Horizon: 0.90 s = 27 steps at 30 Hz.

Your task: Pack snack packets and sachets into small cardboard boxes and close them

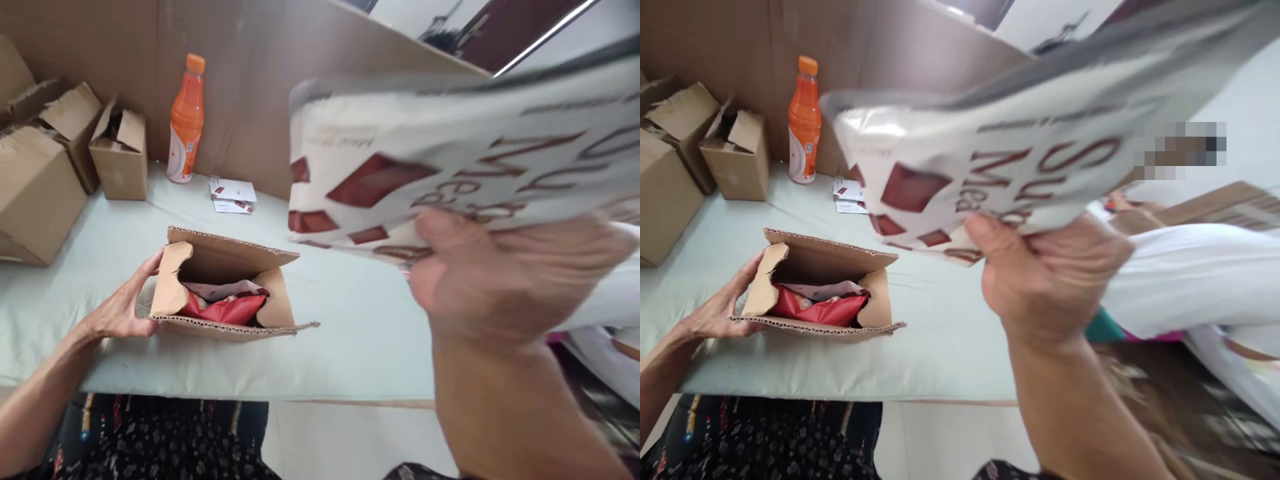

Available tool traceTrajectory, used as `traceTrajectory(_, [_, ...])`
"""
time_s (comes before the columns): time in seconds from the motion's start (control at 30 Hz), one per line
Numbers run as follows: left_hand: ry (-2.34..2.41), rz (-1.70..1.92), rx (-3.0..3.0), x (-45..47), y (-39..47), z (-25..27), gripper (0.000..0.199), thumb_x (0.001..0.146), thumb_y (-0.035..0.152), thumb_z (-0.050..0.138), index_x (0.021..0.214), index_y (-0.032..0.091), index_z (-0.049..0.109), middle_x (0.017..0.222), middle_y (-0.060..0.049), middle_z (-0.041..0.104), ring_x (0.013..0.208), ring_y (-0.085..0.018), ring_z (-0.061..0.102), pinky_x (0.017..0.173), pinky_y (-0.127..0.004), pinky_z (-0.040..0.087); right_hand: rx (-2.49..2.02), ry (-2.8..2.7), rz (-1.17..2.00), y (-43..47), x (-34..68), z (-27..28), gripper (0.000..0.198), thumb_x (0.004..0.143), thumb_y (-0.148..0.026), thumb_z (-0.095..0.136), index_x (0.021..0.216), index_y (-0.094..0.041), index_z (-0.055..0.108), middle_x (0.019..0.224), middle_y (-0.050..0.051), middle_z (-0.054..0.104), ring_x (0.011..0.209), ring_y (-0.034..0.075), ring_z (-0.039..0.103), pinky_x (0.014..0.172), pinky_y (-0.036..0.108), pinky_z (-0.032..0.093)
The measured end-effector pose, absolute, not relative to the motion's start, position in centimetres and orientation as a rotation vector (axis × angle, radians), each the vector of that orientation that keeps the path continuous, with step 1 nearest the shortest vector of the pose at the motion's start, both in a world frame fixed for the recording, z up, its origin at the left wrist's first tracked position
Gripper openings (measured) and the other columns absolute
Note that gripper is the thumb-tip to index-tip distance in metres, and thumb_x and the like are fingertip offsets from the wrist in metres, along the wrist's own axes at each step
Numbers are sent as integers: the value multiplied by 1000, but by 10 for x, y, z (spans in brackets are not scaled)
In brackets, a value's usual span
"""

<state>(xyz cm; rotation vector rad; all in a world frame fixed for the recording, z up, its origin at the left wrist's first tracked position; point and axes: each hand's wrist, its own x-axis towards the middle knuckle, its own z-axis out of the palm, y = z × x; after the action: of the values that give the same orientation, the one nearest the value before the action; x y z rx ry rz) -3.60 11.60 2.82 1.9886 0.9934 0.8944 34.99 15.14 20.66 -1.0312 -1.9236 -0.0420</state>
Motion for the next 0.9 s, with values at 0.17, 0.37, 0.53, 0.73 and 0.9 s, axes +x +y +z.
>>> traceTrajectory(0.17, [972, 916, 1994, -31, 116, 33, 117, 82, 57, 78, 170, 29, 5, 175, -16, 23, 156, -45, 33, 127, -66, 31, -941, -1809, -18, 119, 327, 189, 11, 85, -20, 80, 83, -31, 81, 77, -1, 80, 62, 24, 73, 57, 39, 61])
traceTrajectory(0.37, [946, 937, 1982, -30, 116, 31, 118, 80, 63, 79, 169, 28, 9, 173, -19, 26, 154, -46, 37, 124, -67, 34, -834, -2175, 74, 124, 310, 176, 19, 92, -13, 65, 89, -25, 80, 86, 1, 82, 69, 19, 75, 64, 29, 60])
traceTrajectory(0.53, [918, 954, 1988, -31, 117, 24, 121, 79, 61, 81, 170, 29, 8, 173, -18, 28, 153, -45, 38, 125, -66, 34, -959, -2397, 182, 138, 297, 171, 22, 96, -17, 56, 80, -24, 71, 76, 0, 76, 63, 15, 67, 61, 24, 52])
traceTrajectory(0.73, [936, 975, 2026, -31, 117, 20, 119, 80, 56, 81, 170, 28, 9, 172, -19, 29, 153, -45, 40, 124, -67, 36, -1117, -2465, 74, 142, 293, 180, 37, 93, -22, 51, 60, -22, 35, 52, -5, 40, 49, 11, 33, 49, 25, 29])
traceTrajectory(0.9, [942, 978, 2035, -30, 115, 23, 118, 80, 58, 81, 170, 29, 10, 173, -17, 30, 154, -44, 39, 124, -65, 37, -1175, -2445, -31, 136, 299, 189, 36, 91, -21, 52, 60, -22, 34, 52, -4, 41, 49, 10, 33, 50, 27, 27])
